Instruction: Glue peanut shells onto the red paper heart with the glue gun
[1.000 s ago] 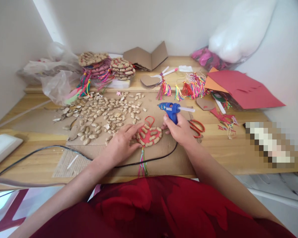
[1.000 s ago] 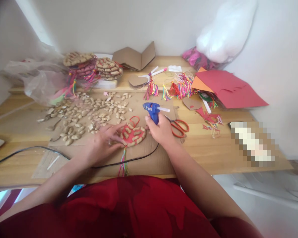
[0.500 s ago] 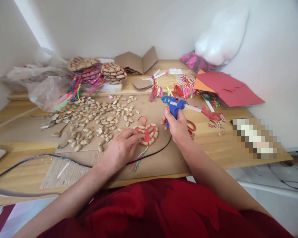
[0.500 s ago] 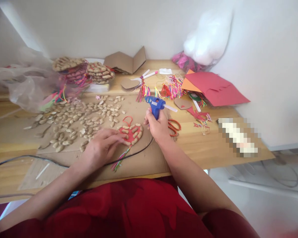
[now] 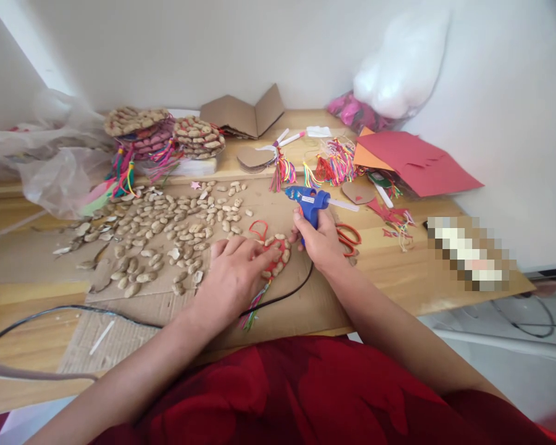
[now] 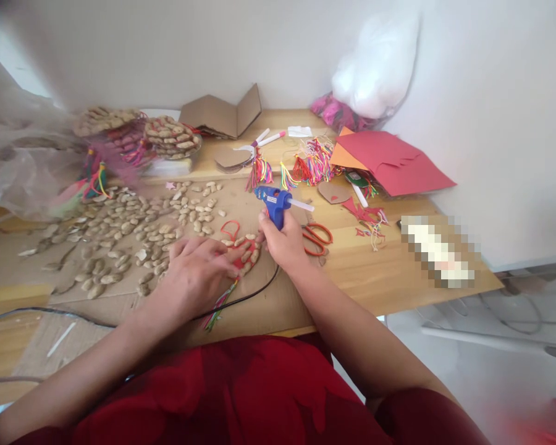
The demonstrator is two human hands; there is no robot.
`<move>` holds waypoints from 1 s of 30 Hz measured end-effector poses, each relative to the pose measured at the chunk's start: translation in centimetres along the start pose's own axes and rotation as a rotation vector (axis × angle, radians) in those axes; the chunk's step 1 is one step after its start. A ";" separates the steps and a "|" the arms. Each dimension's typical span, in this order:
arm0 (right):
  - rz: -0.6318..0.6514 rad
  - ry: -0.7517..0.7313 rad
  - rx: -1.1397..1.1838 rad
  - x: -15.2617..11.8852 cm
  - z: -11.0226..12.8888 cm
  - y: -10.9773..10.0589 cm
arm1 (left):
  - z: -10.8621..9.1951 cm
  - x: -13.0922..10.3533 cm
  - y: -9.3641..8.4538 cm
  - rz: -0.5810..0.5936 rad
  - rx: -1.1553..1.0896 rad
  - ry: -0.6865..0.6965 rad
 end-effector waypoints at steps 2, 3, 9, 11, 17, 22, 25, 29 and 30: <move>0.002 -0.006 -0.013 -0.1 0.0 0.1 | 0.8 0.4 -0.1 0.005 -0.038 -0.110; 0.002 -0.005 -0.013 -0.1 0.0 0.1 | 1.3 0.6 0.0 0.014 -0.068 -0.166; 0.007 -0.006 -0.017 -0.1 0.2 0.3 | 3.0 1.5 1.2 0.013 -0.215 -0.375; 0.003 -0.008 -0.005 -0.1 0.2 0.4 | 3.0 1.8 1.6 0.005 -0.206 -0.390; 0.018 0.012 -0.016 -0.1 -0.7 0.5 | 2.3 2.4 2.4 0.021 -0.188 -0.415; -0.002 -0.108 -0.083 0.1 -0.4 0.1 | 2.8 2.4 2.3 -0.006 -0.180 -0.421; -0.021 -0.169 -0.191 0.2 -0.1 -0.1 | 3.7 2.3 2.1 -0.008 -0.152 -0.458; 0.072 -0.223 -0.324 0.1 0.1 0.4 | 4.2 2.2 2.4 0.021 -0.146 -0.503; 0.099 -0.244 -0.344 0.1 0.2 0.6 | 4.1 2.2 2.5 0.028 -0.156 -0.506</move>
Point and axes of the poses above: each hand's wrist, its own x-axis towards the middle knuckle, its own y-axis out of the palm, z = x × y, the point moved 8 cm from there along x, towards the middle knuckle, and after that the axes turned 7 degrees about -z, right-handed, at the moved point
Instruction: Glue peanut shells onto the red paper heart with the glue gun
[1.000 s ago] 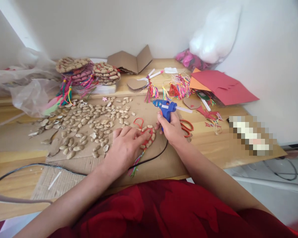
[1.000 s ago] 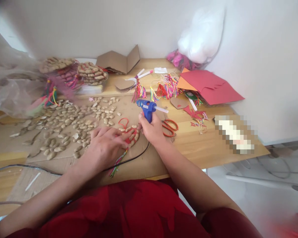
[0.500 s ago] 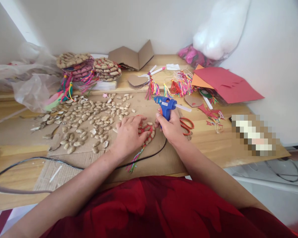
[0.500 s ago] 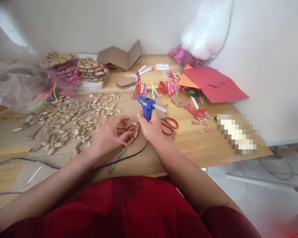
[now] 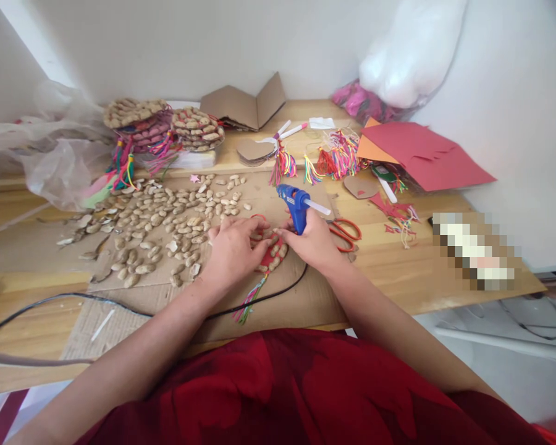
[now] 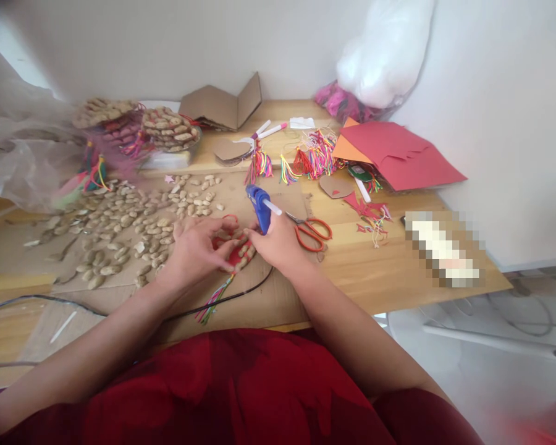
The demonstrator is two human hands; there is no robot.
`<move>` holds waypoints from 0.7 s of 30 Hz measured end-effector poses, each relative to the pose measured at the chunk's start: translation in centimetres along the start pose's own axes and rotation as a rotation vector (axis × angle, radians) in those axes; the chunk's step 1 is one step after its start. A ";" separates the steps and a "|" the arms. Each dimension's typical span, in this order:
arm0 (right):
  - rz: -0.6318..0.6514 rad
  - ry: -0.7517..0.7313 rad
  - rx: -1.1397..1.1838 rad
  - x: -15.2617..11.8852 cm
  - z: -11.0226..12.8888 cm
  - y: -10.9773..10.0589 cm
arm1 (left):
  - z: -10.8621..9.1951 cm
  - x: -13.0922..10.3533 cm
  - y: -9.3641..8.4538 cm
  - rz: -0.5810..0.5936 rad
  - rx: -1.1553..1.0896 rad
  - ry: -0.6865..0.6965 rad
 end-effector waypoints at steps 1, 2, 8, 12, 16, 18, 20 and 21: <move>0.020 -0.020 -0.014 -0.1 0.2 0.1 | 0.0 0.0 0.2 0.012 -0.016 -0.003; 0.037 -0.033 -0.028 -0.1 0.3 0.2 | -0.1 0.0 0.4 0.028 -0.037 -0.008; 0.055 -0.040 -0.103 -0.3 1.1 0.1 | 0.1 0.0 0.8 0.054 -0.075 -0.017; 0.046 -0.035 -0.171 -0.3 1.2 0.1 | 0.5 0.1 1.3 0.071 -0.146 -0.026; 0.044 -0.018 -0.219 -0.2 1.1 0.1 | 0.7 0.3 1.3 0.050 -0.148 -0.043; 0.054 0.000 -0.234 -0.1 1.0 0.1 | 0.6 0.3 1.2 0.051 -0.153 -0.046; 0.064 0.012 -0.244 -0.1 1.0 0.1 | 0.5 0.3 1.1 0.047 -0.159 -0.042; 0.068 0.018 -0.253 -0.1 1.0 0.1 | 0.4 0.3 1.1 0.044 -0.160 -0.037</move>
Point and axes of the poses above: each hand's wrist, its own x-axis towards the middle knuckle, its own y-axis out of the palm, z = x × y, the point moved 8 cm from there along x, towards the middle knuckle, and after that the axes turned 7 degrees about -z, right-handed, at the moved point
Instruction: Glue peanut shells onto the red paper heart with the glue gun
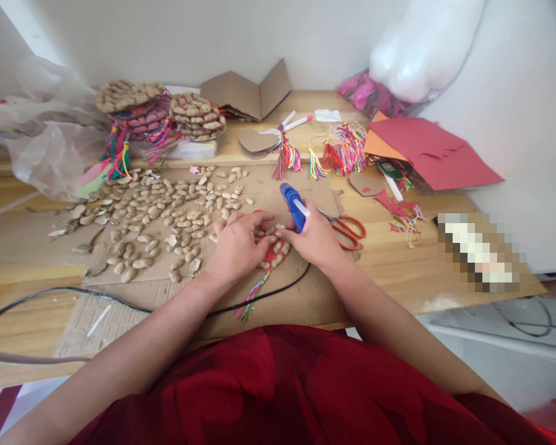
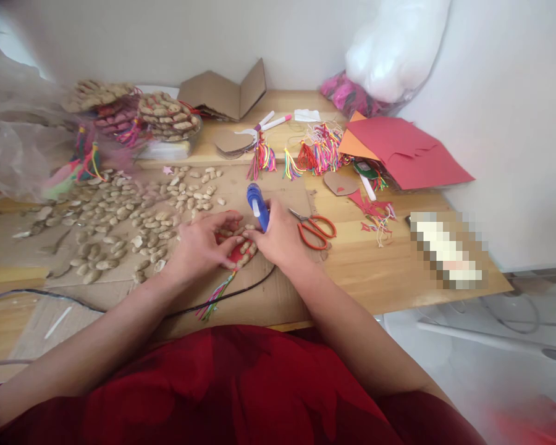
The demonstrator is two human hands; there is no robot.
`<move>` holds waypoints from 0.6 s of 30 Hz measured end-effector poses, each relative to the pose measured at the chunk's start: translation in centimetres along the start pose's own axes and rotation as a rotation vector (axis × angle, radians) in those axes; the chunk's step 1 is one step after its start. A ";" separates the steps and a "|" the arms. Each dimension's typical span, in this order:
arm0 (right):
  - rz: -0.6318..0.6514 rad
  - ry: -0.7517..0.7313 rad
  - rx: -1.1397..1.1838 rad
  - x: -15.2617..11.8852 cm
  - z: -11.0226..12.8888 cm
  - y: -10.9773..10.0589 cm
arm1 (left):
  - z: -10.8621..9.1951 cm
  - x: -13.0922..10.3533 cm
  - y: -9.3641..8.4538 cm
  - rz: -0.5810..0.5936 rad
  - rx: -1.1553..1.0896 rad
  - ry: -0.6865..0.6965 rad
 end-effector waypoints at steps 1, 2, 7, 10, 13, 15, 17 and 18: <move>0.006 0.006 -0.013 0.0 0.0 0.0 | -0.1 0.0 0.0 -0.002 -0.003 0.004; 0.014 0.011 -0.026 0.1 0.1 0.0 | -0.1 0.0 0.0 -0.002 -0.009 0.007; 0.035 0.012 -0.061 0.2 0.2 0.1 | -0.3 -0.1 0.0 -0.011 -0.007 0.022; 0.024 0.002 -0.069 0.4 0.1 0.1 | -0.4 -0.1 0.0 -0.016 0.008 0.028; 0.033 0.012 -0.042 0.5 -0.5 0.2 | -0.2 -0.1 -0.2 -0.015 0.021 0.032; 0.033 0.028 -0.002 0.7 -1.0 0.2 | 0.0 -0.1 -0.3 -0.008 0.005 0.052; 0.011 0.044 0.033 0.8 -1.6 0.0 | -0.1 -0.2 -0.5 0.004 -0.039 0.098; -0.003 0.046 0.044 0.9 -1.7 -0.1 | -0.2 -0.3 -0.6 0.010 -0.058 0.132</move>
Point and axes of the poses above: each hand's wrist, its own x-axis towards the middle knuckle, its own y-axis out of the palm, z = x × y, the point moved 8 cm from there along x, towards the middle knuckle, and after that the axes turned 7 degrees about -z, right-handed, at the moved point
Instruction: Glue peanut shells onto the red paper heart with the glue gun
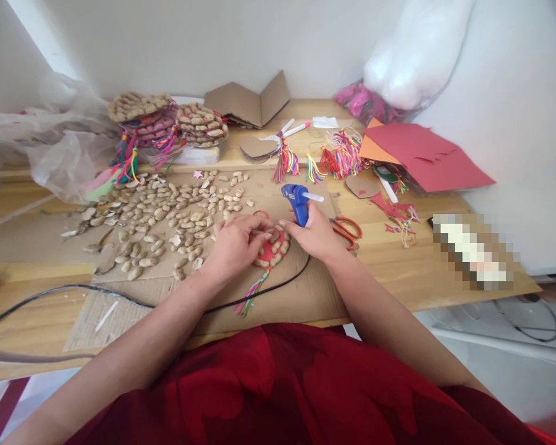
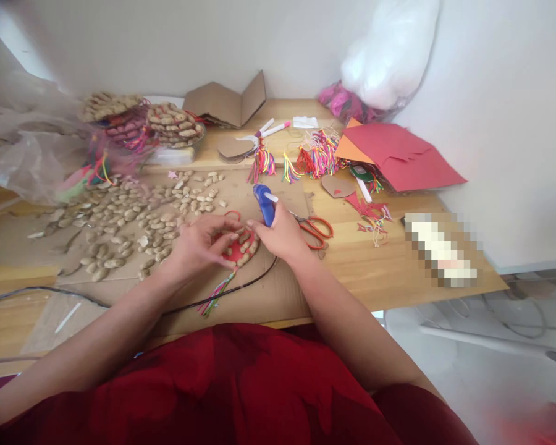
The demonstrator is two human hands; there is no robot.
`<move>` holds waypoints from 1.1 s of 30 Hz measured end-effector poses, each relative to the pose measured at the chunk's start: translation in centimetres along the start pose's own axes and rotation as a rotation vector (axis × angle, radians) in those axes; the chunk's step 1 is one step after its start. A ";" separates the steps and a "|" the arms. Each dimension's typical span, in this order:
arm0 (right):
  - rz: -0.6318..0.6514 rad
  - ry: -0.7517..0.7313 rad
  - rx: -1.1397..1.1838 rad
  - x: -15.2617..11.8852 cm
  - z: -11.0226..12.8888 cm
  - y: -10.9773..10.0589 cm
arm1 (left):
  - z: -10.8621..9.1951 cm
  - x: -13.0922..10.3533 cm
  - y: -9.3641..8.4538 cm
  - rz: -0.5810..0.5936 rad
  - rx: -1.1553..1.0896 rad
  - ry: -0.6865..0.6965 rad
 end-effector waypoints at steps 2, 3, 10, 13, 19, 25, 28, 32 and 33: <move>-0.016 -0.005 -0.001 0.0 0.0 -0.1 | -0.4 -0.2 0.1 0.023 -0.009 0.071; -0.015 -0.010 -0.012 0.0 0.1 -0.1 | -0.5 -0.3 0.2 0.041 0.003 0.101; -0.023 -0.010 -0.064 -0.3 0.8 -0.1 | -0.7 -0.6 1.1 0.111 0.098 0.161; -0.034 -0.002 -0.035 -0.3 0.7 -0.1 | -1.3 -0.7 0.8 0.095 0.174 0.181; -0.071 0.011 0.007 -0.2 0.1 -0.3 | -2.4 -0.8 0.5 0.075 0.258 0.216; -0.144 0.005 0.068 -0.2 0.0 -0.7 | -2.5 -0.6 0.7 0.065 0.283 0.215; -0.183 0.004 0.156 -0.1 0.0 -0.9 | -2.5 -0.6 0.8 0.079 0.280 0.201; -0.183 0.023 0.276 0.1 -0.2 -0.7 | -2.2 -0.3 -0.1 0.077 0.191 0.165; -0.181 0.026 0.312 0.2 -0.3 -0.6 | -2.1 0.0 -0.9 0.040 0.138 0.157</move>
Point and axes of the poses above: each hand's wrist, its own x-axis towards the middle knuckle, its own y-axis out of the palm, z = x × y, the point moved 8 cm from there along x, towards the middle knuckle, and after that the axes turned 7 degrees about -z, right-handed, at the moved point
